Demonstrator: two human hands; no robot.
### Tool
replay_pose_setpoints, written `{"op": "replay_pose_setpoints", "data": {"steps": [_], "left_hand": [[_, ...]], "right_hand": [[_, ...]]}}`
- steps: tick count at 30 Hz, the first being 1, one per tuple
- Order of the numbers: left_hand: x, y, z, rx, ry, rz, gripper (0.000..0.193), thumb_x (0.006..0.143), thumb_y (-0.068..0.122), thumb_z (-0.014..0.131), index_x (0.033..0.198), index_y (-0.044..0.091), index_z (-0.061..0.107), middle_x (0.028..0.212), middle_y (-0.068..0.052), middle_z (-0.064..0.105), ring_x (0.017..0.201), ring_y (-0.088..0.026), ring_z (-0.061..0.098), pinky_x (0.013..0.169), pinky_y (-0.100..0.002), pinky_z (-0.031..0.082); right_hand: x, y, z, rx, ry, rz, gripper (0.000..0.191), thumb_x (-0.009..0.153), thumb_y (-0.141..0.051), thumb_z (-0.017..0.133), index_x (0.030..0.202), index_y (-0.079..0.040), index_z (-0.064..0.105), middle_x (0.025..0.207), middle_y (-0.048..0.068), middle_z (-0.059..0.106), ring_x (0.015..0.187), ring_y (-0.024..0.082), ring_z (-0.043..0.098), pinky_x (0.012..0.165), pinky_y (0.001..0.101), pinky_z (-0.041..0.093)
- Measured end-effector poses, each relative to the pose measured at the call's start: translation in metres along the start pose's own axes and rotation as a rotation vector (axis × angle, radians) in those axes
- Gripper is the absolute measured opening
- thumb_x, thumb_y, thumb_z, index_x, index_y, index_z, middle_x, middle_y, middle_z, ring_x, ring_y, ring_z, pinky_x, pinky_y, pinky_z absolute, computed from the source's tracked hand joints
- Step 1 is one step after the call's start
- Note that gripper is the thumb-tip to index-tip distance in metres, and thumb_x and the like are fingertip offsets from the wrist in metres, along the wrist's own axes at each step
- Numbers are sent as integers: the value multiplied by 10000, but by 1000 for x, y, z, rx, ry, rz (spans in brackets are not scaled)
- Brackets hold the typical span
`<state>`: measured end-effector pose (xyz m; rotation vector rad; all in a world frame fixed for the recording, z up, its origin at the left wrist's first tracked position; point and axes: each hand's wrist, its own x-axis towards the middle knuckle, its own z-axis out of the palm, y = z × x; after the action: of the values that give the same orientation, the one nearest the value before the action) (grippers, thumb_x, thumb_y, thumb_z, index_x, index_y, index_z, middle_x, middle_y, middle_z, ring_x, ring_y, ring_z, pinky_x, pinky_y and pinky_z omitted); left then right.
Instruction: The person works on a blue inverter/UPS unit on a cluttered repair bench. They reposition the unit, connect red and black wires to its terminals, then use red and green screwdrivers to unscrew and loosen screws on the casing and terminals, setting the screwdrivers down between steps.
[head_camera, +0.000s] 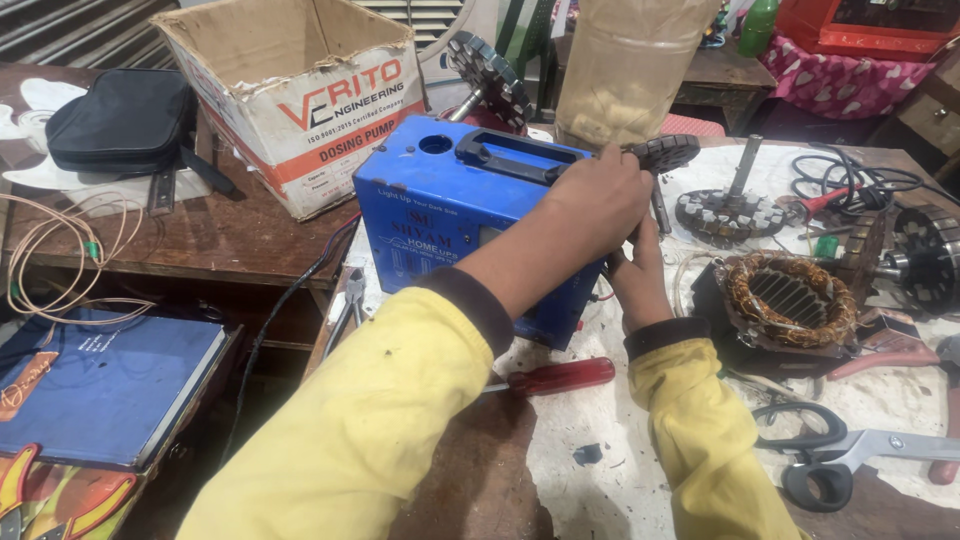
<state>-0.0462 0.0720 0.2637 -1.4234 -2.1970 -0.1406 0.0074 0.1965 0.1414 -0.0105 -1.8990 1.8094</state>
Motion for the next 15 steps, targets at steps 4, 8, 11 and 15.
{"op": "replay_pose_setpoints", "data": {"steps": [4,8,11,15], "left_hand": [[-1,18,-19,64,152,-4,276,790,197,714,1005,40,641,1000,-142,647,1034,-316,639,784,-403,566],[-58,86,-28,-7,468,-134,280,827,117,710,1076,34,612,1043,-146,615,1106,-345,613,846,-402,526],[-109,127,-12,-291,162,-287,445,748,15,665,1182,-53,591,1098,-195,582,1025,-334,568,859,-408,490],[-125,150,34,-268,55,-218,570,553,46,668,1103,-99,624,1095,-224,591,1007,-349,545,846,-419,469]], "right_hand": [[6,2,-15,-95,-104,-33,602,933,-14,543,1519,-85,428,1400,81,537,1266,180,528,1017,320,469],[0,-3,-42,-130,-186,55,566,937,-51,519,1500,-81,465,1417,87,569,1285,179,539,1045,312,450],[-29,3,-71,-133,-259,299,545,941,-80,501,1486,-79,493,1430,92,593,1299,179,548,1066,306,437],[-87,45,-89,152,-2,340,451,976,-52,514,1404,84,558,1396,225,613,1288,275,592,1110,362,436]]}}
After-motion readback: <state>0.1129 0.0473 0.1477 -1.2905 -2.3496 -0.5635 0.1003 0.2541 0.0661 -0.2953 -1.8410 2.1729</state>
